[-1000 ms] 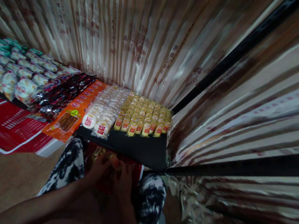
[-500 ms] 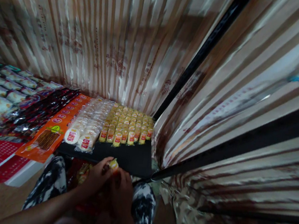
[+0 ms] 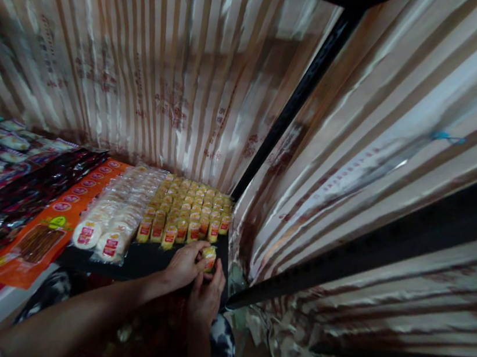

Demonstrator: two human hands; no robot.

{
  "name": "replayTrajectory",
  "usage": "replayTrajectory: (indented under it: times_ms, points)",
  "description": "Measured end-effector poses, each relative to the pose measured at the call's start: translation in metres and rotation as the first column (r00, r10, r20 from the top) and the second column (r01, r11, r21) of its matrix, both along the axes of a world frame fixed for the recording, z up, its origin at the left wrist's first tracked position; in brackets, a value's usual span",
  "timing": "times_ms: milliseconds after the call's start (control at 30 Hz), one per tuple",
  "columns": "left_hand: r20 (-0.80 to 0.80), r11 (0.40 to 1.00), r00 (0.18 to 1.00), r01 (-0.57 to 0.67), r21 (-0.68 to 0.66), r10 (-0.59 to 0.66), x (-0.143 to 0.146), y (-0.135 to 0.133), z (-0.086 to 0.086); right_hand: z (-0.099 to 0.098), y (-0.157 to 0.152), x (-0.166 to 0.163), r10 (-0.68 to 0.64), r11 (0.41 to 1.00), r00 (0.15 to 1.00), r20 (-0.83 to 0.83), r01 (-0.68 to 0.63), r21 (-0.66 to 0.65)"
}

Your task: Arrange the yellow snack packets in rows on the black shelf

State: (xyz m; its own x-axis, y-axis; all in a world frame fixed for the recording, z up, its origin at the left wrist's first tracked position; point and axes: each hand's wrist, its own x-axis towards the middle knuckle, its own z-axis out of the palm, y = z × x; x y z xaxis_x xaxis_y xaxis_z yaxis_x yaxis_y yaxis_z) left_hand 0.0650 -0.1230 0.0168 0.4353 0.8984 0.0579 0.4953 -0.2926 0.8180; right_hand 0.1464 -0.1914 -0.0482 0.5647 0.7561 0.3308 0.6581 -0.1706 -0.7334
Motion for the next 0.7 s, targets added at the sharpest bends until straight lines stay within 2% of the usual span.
replayTrajectory:
  times_ms: [200, 433, 700]
  points:
    - [-0.057, 1.000, 0.998, -0.003, -0.024, 0.002, 0.035, 0.027, 0.002, -0.021, 0.020, 0.015, 0.011, 0.999, 1.000, 0.017, -0.011, 0.045]
    - [-0.163, 0.992, 0.985, 0.069, 0.110, -0.050, 0.061, 0.054, 0.003, -0.035, 0.036, 0.032, 0.006, 0.998, 0.985, 0.172, -0.016, 0.057]
    - [-0.235, 0.972, 0.970, 0.108, 0.210, -0.057, 0.076, 0.071, 0.009, -0.038, 0.057, 0.044, 0.017, 0.999, 0.994, 0.110, -0.020, 0.026]
